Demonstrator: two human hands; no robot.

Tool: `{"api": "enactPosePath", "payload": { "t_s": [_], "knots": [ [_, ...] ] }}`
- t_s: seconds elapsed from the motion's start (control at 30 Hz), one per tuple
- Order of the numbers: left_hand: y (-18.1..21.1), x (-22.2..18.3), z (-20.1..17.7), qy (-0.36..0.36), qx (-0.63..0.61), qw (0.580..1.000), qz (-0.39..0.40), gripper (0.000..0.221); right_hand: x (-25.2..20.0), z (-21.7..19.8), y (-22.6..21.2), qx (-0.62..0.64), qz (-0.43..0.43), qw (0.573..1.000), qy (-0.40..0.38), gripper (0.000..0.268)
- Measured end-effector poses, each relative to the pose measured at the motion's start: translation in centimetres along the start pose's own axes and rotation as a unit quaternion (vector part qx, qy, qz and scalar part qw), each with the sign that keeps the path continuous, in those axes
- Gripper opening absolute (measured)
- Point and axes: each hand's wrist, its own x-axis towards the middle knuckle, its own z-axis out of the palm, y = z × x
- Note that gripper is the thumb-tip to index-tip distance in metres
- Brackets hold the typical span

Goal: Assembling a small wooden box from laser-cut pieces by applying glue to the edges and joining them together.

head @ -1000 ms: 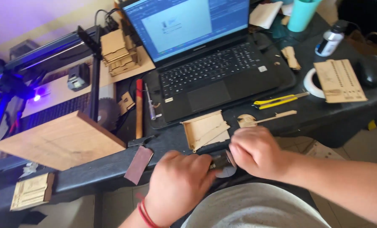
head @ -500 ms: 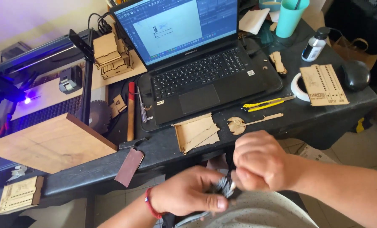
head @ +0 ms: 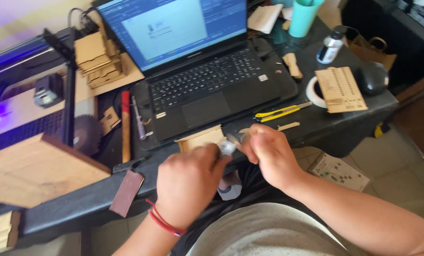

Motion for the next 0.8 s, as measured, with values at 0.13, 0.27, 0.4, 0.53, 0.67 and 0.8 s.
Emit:
{"api": "enactPosePath", "payload": {
  "t_s": [0.13, 0.27, 0.4, 0.53, 0.67, 0.8],
  "knots": [
    [1.0, 2.5, 0.7, -0.044, -0.610, 0.755, -0.236, 0.021, -1.5, -1.5, -0.2, -0.059, 0.078, 0.993, -0.059, 0.049],
    [4.3, 4.4, 4.2, 0.033, -0.765, 0.600, -0.231, 0.012, -2.9, -2.1, 1.9, 0.070, 0.058, 0.994, -0.057, 0.042],
    [4.7, 6.1, 4.7, -0.038, -0.719, 0.677, -0.150, 0.048, -2.2, -5.2, 2.4, -0.043, 0.185, 0.980, 0.068, 0.019],
    [2.6, 5.5, 0.6, -0.053, -0.543, 0.835, -0.068, 0.069, 4.6, -10.1, -1.5, -0.100, 0.259, 0.948, 0.157, 0.017],
    [-1.5, 1.0, 0.7, -0.035, -0.486, 0.873, -0.033, 0.051, 17.3, -14.2, 1.5, -0.263, 0.226, 0.929, 0.127, 0.032],
    [-3.2, -4.2, 0.8, -0.016, -0.378, 0.914, -0.148, 0.034, 31.2, -16.7, 14.3, -0.187, 0.241, 0.938, 0.162, 0.013]
  ]
}}
